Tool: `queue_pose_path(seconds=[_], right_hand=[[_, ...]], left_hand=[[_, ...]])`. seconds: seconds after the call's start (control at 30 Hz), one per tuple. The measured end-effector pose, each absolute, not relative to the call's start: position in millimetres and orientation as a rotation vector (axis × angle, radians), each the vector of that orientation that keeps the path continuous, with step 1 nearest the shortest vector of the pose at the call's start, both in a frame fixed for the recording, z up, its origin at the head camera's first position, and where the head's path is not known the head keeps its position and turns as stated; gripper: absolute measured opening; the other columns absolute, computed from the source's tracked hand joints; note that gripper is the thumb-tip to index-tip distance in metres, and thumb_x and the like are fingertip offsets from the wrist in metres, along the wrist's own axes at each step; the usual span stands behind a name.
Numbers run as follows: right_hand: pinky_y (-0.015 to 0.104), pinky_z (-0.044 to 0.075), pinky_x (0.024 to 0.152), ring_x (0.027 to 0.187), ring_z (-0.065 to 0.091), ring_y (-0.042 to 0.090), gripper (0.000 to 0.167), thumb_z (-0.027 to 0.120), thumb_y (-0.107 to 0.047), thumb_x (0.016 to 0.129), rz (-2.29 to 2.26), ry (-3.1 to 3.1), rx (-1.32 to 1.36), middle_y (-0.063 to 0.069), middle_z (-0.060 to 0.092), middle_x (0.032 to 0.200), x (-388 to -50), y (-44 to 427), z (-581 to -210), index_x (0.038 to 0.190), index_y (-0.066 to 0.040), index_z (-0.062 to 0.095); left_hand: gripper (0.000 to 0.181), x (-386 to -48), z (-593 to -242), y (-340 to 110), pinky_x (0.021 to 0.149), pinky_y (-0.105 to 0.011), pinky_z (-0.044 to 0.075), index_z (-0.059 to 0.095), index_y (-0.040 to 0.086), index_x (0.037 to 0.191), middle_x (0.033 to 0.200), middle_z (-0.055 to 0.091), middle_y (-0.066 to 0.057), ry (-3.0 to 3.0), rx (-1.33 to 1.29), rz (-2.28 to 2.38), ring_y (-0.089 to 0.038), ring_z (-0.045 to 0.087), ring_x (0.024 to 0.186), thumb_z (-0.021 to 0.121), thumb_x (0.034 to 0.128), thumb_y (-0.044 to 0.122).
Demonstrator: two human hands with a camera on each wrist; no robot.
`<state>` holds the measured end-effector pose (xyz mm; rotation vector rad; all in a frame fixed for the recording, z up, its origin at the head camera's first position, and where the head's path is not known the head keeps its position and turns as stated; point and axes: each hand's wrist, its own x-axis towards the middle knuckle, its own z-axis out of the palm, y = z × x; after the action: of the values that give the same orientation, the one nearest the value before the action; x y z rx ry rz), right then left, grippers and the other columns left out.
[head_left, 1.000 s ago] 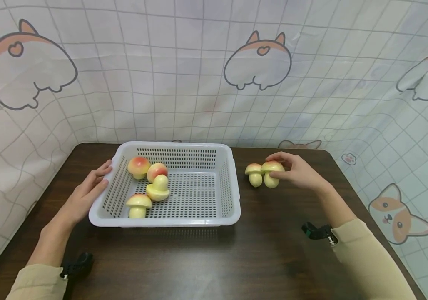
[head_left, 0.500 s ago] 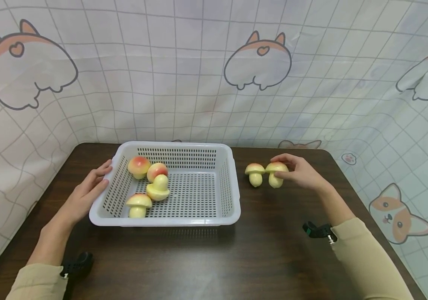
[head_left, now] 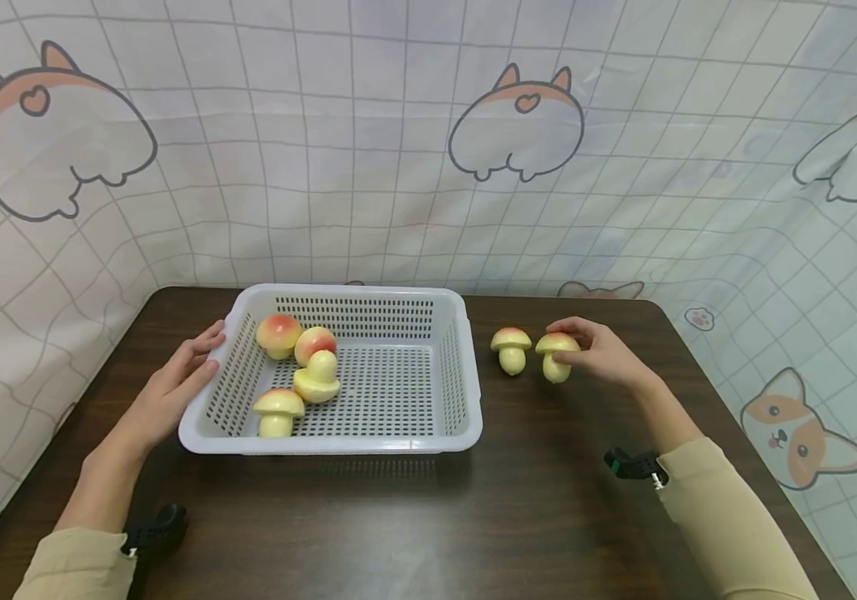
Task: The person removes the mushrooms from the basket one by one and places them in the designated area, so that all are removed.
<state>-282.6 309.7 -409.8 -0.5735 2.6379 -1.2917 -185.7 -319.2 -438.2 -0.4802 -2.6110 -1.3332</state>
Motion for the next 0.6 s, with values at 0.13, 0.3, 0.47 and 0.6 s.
queue_pose_path(seconds=[0.13,0.3,0.47,0.6], right_hand=[[0.031,0.049,0.082,0.108,0.058,0.029,0.045,0.071,-0.01,0.097,-1.302,2.631,-0.573,0.022,0.061,0.129,-284,309,-415,0.138,0.004,0.056],[0.03,0.049,0.082,0.111,0.057,0.03,0.046,0.071,-0.008,0.097,-1.303,2.623,-0.546,0.022,0.06,0.131,-289,309,-420,0.139,0.004,0.055],[0.029,0.049,0.082,0.112,0.056,0.031,0.048,0.07,-0.007,0.097,-1.291,2.618,-0.515,0.024,0.059,0.133,-293,309,-425,0.14,0.006,0.053],[0.032,0.05,0.081,0.107,0.057,0.028,0.047,0.07,-0.008,0.097,-1.277,2.631,-0.477,0.023,0.061,0.13,-295,309,-431,0.14,0.004,0.055]], left_hand=[[0.044,-186,-439,-320,0.079,-0.017,0.05,0.04,0.006,0.152,0.169,0.024,-0.007,-2.599,-0.491,-1.344,0.008,0.046,0.119,0.047,0.1098,0.018],[0.045,-188,-440,-321,0.08,-0.017,0.05,0.04,0.006,0.153,0.169,0.023,-0.006,-2.59,-0.496,-1.362,0.008,0.045,0.12,0.047,0.1098,0.018],[0.045,-188,-440,-320,0.079,-0.019,0.052,0.039,0.007,0.153,0.17,0.022,-0.005,-2.607,-0.479,-1.362,-0.04,0.051,0.131,0.046,0.1101,0.02],[0.043,-187,-441,-320,0.079,-0.02,0.052,0.04,0.006,0.151,0.17,0.021,-0.006,-2.606,-0.479,-1.371,-0.034,0.052,0.131,0.046,0.1102,0.019]])
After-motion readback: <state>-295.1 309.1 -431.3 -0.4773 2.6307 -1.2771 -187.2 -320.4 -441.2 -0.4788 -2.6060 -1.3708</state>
